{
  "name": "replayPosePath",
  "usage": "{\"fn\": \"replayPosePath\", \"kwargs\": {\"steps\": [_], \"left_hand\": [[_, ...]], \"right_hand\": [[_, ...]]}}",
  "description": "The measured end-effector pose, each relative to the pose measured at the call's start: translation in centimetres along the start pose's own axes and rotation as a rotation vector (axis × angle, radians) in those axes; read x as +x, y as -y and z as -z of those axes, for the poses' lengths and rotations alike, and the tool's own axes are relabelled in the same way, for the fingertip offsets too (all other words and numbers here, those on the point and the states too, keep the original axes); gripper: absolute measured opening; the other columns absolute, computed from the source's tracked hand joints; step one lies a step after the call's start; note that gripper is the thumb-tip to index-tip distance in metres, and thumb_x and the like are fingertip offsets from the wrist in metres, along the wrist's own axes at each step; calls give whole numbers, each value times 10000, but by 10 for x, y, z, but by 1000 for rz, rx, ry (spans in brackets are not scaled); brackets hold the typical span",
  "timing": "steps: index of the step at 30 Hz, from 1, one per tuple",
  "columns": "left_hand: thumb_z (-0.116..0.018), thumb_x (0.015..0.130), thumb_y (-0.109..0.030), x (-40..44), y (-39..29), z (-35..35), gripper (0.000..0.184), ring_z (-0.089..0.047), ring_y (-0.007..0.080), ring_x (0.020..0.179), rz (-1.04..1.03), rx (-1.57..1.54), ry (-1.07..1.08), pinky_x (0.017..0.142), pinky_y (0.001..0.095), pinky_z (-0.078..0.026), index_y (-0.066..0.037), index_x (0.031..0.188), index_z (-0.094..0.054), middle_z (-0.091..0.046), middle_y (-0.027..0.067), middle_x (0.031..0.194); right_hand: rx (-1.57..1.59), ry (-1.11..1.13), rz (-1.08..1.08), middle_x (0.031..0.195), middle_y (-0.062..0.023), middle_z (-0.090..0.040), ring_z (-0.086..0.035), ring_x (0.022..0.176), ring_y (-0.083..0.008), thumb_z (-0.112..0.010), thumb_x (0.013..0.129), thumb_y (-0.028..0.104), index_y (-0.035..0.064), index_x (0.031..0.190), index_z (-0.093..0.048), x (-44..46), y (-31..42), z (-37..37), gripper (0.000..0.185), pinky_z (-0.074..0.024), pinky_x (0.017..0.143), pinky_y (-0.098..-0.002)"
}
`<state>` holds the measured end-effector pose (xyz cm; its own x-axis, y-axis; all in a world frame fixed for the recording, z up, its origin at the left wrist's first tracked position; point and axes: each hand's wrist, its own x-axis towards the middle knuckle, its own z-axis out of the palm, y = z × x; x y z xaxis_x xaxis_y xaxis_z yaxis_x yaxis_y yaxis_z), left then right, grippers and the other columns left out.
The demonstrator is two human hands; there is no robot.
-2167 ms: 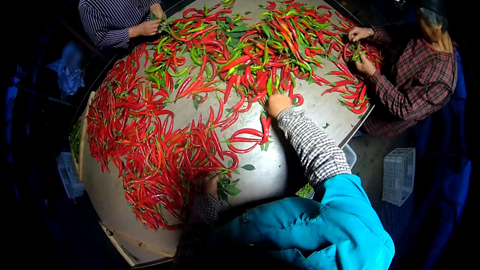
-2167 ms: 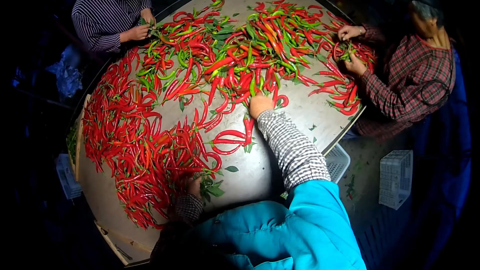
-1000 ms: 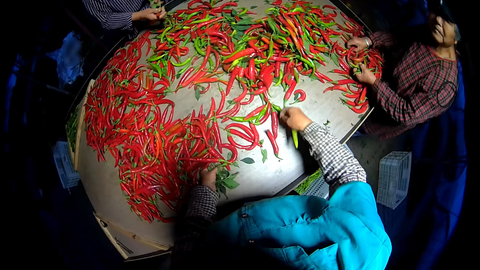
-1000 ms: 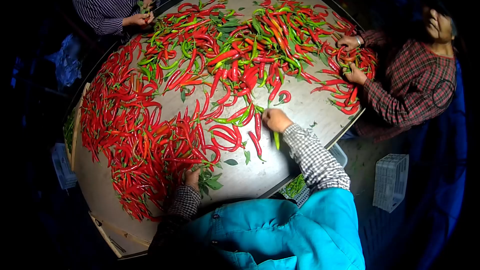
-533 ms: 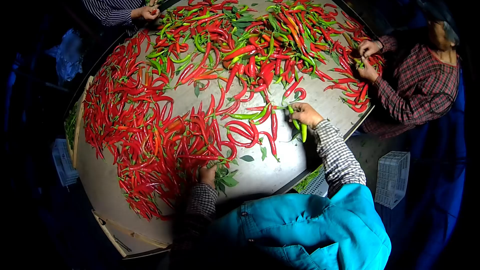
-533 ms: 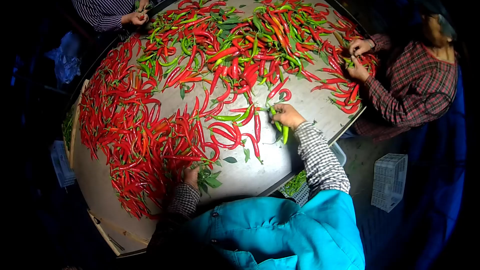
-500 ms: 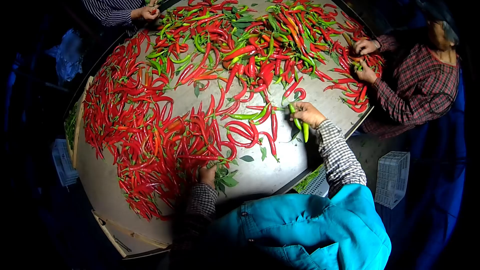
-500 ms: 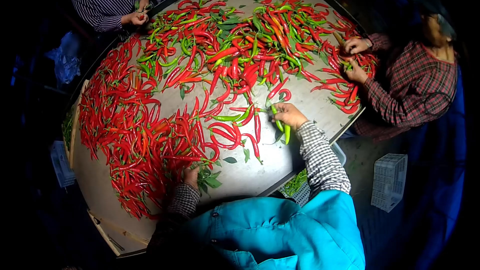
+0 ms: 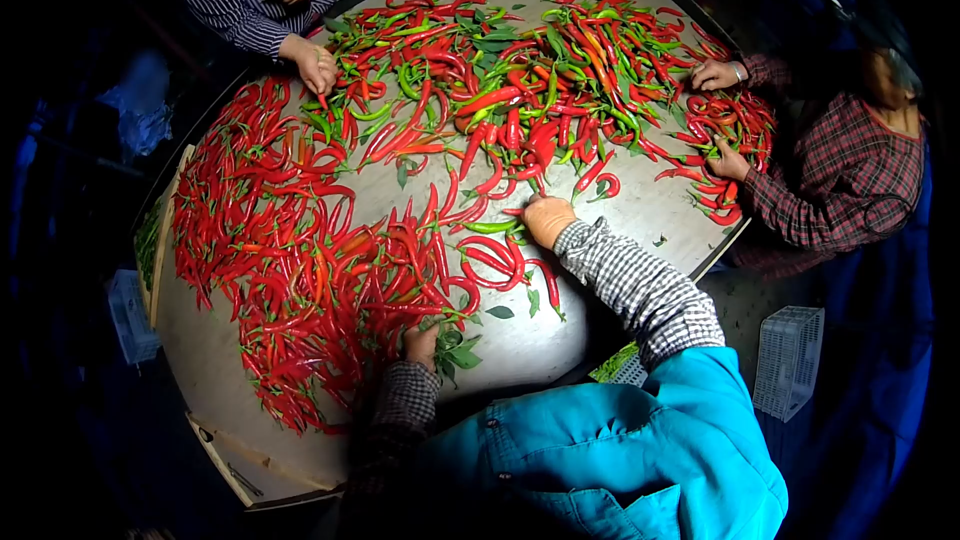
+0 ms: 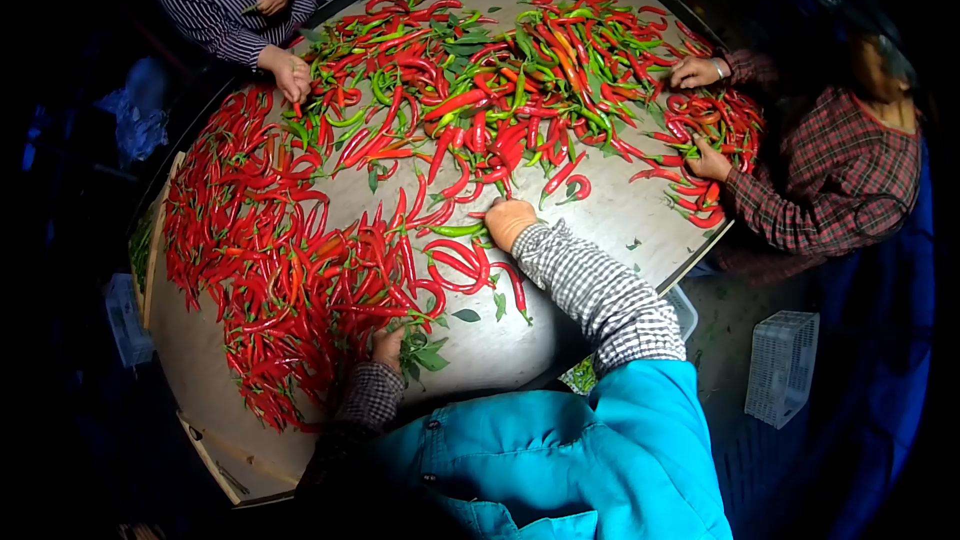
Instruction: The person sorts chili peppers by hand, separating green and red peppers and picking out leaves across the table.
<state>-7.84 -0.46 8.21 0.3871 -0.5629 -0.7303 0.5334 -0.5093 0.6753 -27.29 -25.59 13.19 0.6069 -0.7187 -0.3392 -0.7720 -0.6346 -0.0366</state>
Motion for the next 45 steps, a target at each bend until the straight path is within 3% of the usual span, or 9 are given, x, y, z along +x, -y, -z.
{"fn": "replayPosePath", "kwargs": {"steps": [10,17,23,27,29,31,32,39,45], "left_hand": [[-659,665,41,3,7,0,282,-589,149,662,20,-108,6,595,269,-481,-7,936,-599,-616,40,786],[-652,681,14,11,14,4,250,-583,148,670,49,-58,-6,599,281,-467,-11,926,-608,-616,29,806],[-639,684,25,1,5,-2,276,-578,153,707,-26,-9,-7,648,292,-466,7,956,-599,-613,30,838],[-639,683,21,-1,2,0,286,-577,147,725,-72,16,-19,658,290,-463,0,965,-597,-614,31,857],[-644,674,21,-4,-1,-2,274,-579,152,718,-52,75,-12,660,288,-462,-10,943,-609,-615,30,855],[-647,675,15,-7,-5,-6,248,-578,161,707,-105,134,-125,659,297,-461,-10,920,-616,-616,31,835],[-653,677,-1,-13,-11,-9,275,-574,164,746,-63,133,-66,676,308,-454,-2,947,-603,-613,40,865],[-661,672,-21,3,2,2,367,-569,175,791,78,79,-46,681,310,-456,14,1025,-565,-603,52,905],[-631,740,-74,-8,-6,-3,334,-581,213,824,97,132,-10,701,346,-475,37,1037,-525,-601,115,934]], "right_hand": [[-83,272,116,915,-147,-636,-628,842,-274,-482,801,163,77,924,-619,-38,-11,26,203,-496,712,-384],[69,-46,115,841,-155,-632,-624,796,-314,-508,784,158,46,892,-630,12,36,35,198,-501,668,-411],[183,-98,-70,954,-178,-619,-617,863,-320,-447,816,103,-6,961,-604,35,69,1,240,-498,720,-401],[159,7,22,845,-155,-631,-620,809,-307,-570,750,151,71,943,-612,4,40,41,213,-494,689,-398],[564,-278,80,774,-167,-618,-617,720,-276,-641,725,164,69,941,-604,-43,11,56,239,-483,654,-363],[1227,-201,64,774,-52,-622,-575,690,-125,-652,768,135,32,954,-585,-94,-23,67,223,-470,652,-274],[1371,-103,-28,810,-17,-619,-573,705,-105,-641,775,111,21,975,-572,-124,-43,75,229,-467,651,-245],[1493,-755,-735,811,-45,-606,-557,692,-108,-595,807,113,2,986,-560,-313,-127,-24,214,-453,640,-245],[1060,-295,-1256,1008,-171,-606,-602,864,-266,-734,674,174,4,1170,-501,-357,-165,-192,573,-463,775,-316]]}}
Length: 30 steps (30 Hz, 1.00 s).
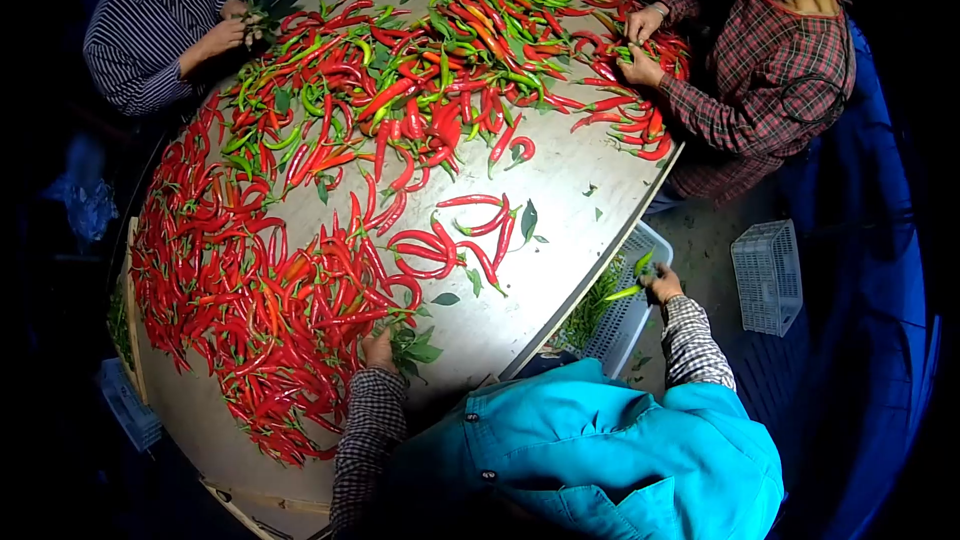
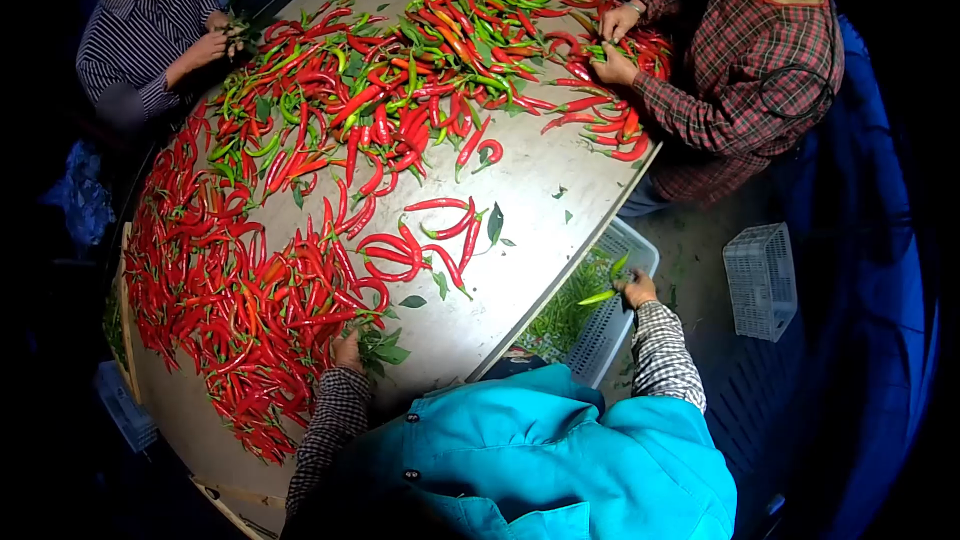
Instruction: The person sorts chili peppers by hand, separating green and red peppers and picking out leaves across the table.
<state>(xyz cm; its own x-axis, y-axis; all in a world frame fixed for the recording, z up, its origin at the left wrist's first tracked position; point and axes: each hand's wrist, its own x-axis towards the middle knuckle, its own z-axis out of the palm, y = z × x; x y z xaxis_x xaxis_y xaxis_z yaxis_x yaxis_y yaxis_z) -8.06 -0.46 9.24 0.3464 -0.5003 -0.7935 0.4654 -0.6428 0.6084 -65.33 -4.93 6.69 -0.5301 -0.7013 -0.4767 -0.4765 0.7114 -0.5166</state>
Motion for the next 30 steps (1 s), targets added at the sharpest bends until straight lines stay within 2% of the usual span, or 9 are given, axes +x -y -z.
{"fn": "replayPosePath", "kwargs": {"steps": [2,4,6,10,14,17,21,24,30], "left_hand": [[-653,708,-46,7,6,3,349,-582,212,793,-58,20,-45,674,342,-471,30,1029,-538,-602,101,926],[-674,675,-17,1,0,-1,369,-584,211,761,-108,38,-88,647,337,-467,22,1021,-552,-603,88,918],[-679,670,-11,-24,-22,-14,388,-582,217,776,-1,-18,-108,648,342,-464,36,1031,-544,-602,90,923],[-676,672,5,3,2,1,417,-586,218,763,-88,-69,-5,642,340,-465,52,1059,-527,-605,101,928],[-674,675,8,-25,-28,-15,359,-588,209,742,5,36,-134,633,329,-466,50,1013,-560,-615,95,903],[-691,676,-25,-18,-20,-9,255,-588,193,725,7,14,-87,639,315,-463,42,909,-613,-627,76,853],[-684,696,-97,14,9,7,275,-583,184,721,-166,94,-46,643,317,-454,29,930,-613,-624,77,846],[-688,693,-129,12,4,8,308,-579,183,719,-177,272,-71,635,322,-445,35,940,-606,-619,87,855],[-676,707,-134,48,35,27,306,-575,187,719,-101,107,11,645,325,-437,53,935,-596,-617,87,861]], "right_hand": [[-185,-3,-163,1051,-193,-592,-593,925,-276,-738,661,166,17,1193,-488,4,1,7,606,-456,802,-325],[-106,-218,100,1068,-137,-574,-571,875,-220,-670,688,38,5,1126,-517,6,24,12,465,-462,743,-314],[-138,-545,626,961,-121,-593,-570,812,-202,-629,723,31,5,1038,-541,-1,74,8,327,-462,710,-307],[48,-111,848,915,-146,-573,-558,876,-275,-574,724,22,11,938,-552,-37,214,-41,215,-443,770,-330],[-75,-78,1237,1116,-186,-508,-521,978,-354,-559,768,49,40,1081,-521,-4,280,-122,315,-442,825,-351],[-382,3,1020,1278,-180,-364,-469,1071,-368,-550,770,73,131,1251,-381,14,321,-152,513,-434,865,-392],[-706,42,776,1237,-174,-394,-482,1064,-368,-552,775,137,278,1274,-372,9,359,-155,549,-445,834,-434],[-737,116,752,1163,-210,-468,-522,1006,-372,-563,764,138,214,1191,-468,32,362,-154,444,-454,818,-418],[-593,132,747,928,-210,-591,-568,900,-350,-644,702,178,96,971,-600,75,326,-133,284,-455,772,-399]]}}
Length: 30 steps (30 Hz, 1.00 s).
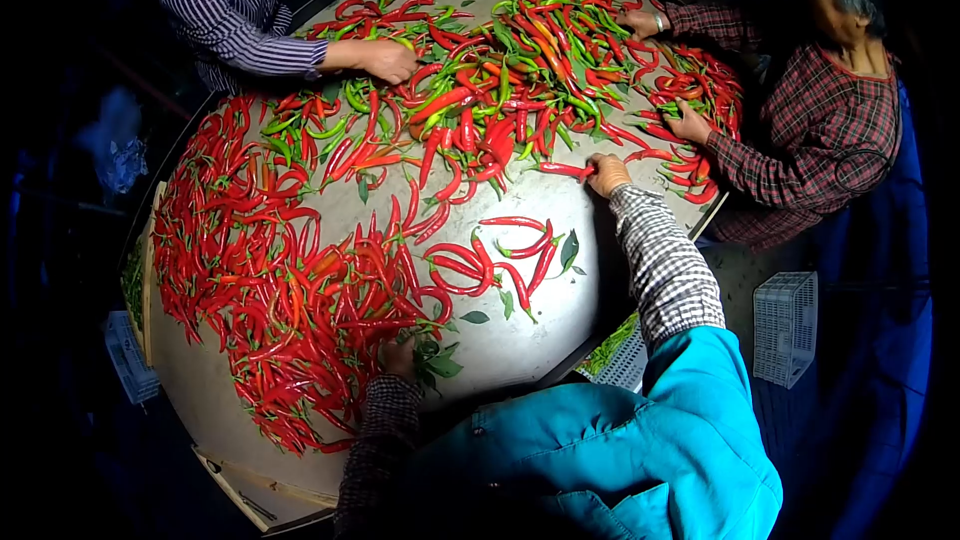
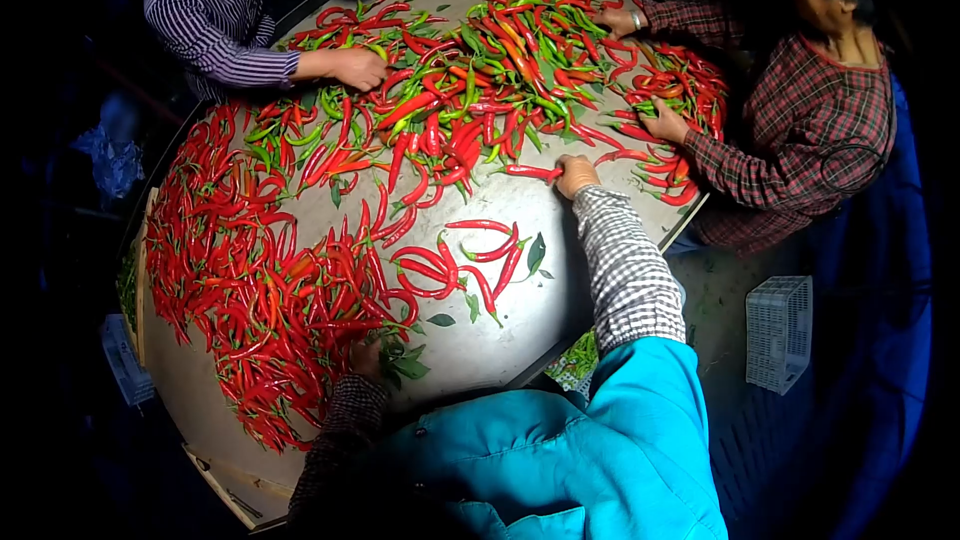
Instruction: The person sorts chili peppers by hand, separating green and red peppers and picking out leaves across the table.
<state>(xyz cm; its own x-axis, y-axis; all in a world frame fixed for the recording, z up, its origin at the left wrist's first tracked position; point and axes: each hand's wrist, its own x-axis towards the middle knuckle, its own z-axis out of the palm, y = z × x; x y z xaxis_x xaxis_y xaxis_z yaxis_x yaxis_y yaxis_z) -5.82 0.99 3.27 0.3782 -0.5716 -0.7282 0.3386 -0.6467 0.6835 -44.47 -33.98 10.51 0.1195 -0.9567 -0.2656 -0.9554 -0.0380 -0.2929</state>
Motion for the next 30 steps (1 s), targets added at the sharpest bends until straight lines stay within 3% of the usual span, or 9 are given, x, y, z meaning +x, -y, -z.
{"fn": "replayPosePath", "kwargs": {"steps": [4,8,10,13,17,18,21,25,30], "left_hand": [[-658,723,-110,-8,-4,1,277,-575,186,723,-188,159,48,657,325,-439,49,941,-596,-618,75,857],[-669,708,-93,-41,-44,-25,265,-575,180,726,-25,103,-207,661,324,-442,38,929,-603,-621,60,828],[-675,689,-54,-59,-65,-32,263,-572,170,732,108,1,-193,671,316,-443,21,931,-606,-620,43,828],[-680,677,-27,-60,-59,-32,283,-571,158,731,3,-113,-103,674,304,-448,16,944,-598,-615,38,854],[-668,677,-12,-59,-51,-29,294,-572,153,716,-19,-124,-98,661,298,-459,13,960,-591,-612,36,862],[-668,677,-12,-56,-42,-28,294,-572,153,716,-28,-130,-105,661,298,-459,13,960,-591,-612,36,862],[-655,685,-16,-58,-17,-27,219,-572,150,692,27,-90,135,641,289,-463,3,896,-599,-612,37,805],[-636,710,-15,-82,18,-53,97,-559,118,655,5,-48,432,616,253,-455,-10,798,-594,-605,37,731],[-592,750,-31,-86,27,-75,46,-546,102,657,20,40,661,617,239,-448,-18,794,-587,-598,22,735]], "right_hand": [[-6,-156,29,793,-180,-607,-588,794,-328,-631,722,137,47,882,-583,-29,-4,8,190,-462,726,-392],[721,204,-86,800,-159,-599,-588,751,-260,-608,750,75,18,895,-550,-117,51,19,166,-459,692,-337],[503,90,128,835,-178,-606,-596,792,-301,-593,761,91,20,1025,-522,-141,64,-9,281,-464,715,-366],[232,78,154,894,-251,-585,-571,891,-372,-541,788,132,22,1237,-367,-139,88,-44,494,-458,781,-423],[115,115,-6,1181,-325,-354,-524,963,-437,-654,730,368,21,1249,-348,-140,129,-48,696,-451,851,-410],[125,106,9,1177,-299,-348,-525,969,-422,-669,721,338,29,1227,-369,-142,137,-47,665,-454,857,-399],[206,42,30,1169,-245,-354,-531,960,-408,-738,651,273,48,1205,-393,-142,142,-53,691,-455,860,-389],[136,33,-26,1213,-220,-328,-516,1013,-393,-806,540,352,93,1303,-297,-143,154,-51,954,-456,860,-388],[208,166,130,1179,-232,-351,-525,985,-388,-807,515,389,71,1253,-360,-138,191,-84,920,-455,860,-385]]}}
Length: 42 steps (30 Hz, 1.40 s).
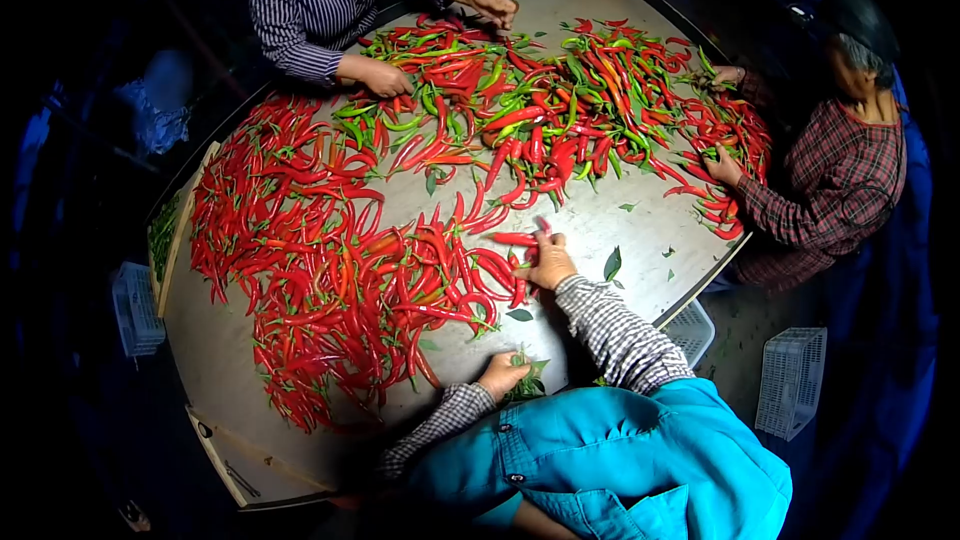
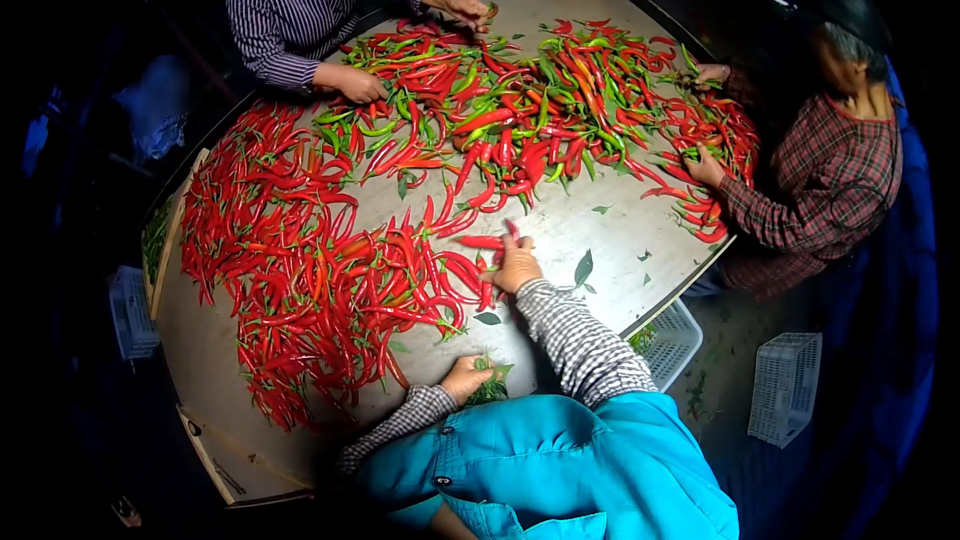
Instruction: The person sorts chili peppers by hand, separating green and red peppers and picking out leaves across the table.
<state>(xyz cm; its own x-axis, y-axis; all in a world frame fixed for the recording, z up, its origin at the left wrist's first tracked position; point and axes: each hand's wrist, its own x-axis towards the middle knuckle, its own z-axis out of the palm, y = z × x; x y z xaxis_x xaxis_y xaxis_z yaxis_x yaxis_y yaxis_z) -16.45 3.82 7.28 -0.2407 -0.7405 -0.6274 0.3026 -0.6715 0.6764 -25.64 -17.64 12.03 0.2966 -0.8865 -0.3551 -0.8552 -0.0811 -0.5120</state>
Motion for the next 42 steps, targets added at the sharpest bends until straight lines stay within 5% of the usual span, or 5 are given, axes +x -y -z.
{"fn": "replayPosePath", "kwargs": {"steps": [20,25,30,39,42], "left_hand": [[-469,864,-338,29,-43,191,402,-569,233,941,-294,-927,-607,801,395,-472,-76,1169,-487,-567,79,1084],[-575,811,-354,10,-36,239,437,-600,249,851,-279,-925,-923,730,419,-504,-56,1127,-529,-613,60,989],[-632,783,-253,-20,-75,223,446,-595,252,874,-108,-834,-1169,731,404,-510,-9,1132,-498,-591,100,1030],[-628,767,-103,-33,-75,133,380,-612,264,783,34,-734,-1003,657,395,-535,29,1094,-487,-591,136,986],[-620,752,-63,-38,-85,115,359,-616,257,726,-15,-669,-1061,630,372,-539,42,1070,-492,-592,155,952]], "right_hand": [[9,644,596,1321,-278,-267,-371,1175,-402,-732,627,325,142,1385,57,-8,209,-114,1109,-357,965,-394],[196,43,790,896,-199,-563,-540,851,-368,-625,641,146,27,814,-608,29,145,-64,211,-455,742,-437],[-263,-258,242,1264,-109,-385,-408,1073,-326,-662,663,243,137,1116,-534,70,56,10,482,-345,879,-475],[254,295,994,1276,-150,-418,-443,1138,-284,-635,641,79,55,1124,-522,25,56,-36,497,-379,943,-372],[266,-290,960,845,-138,-570,-525,872,-334,-561,595,54,26,819,-581,75,48,15,227,-437,757,-420]]}}
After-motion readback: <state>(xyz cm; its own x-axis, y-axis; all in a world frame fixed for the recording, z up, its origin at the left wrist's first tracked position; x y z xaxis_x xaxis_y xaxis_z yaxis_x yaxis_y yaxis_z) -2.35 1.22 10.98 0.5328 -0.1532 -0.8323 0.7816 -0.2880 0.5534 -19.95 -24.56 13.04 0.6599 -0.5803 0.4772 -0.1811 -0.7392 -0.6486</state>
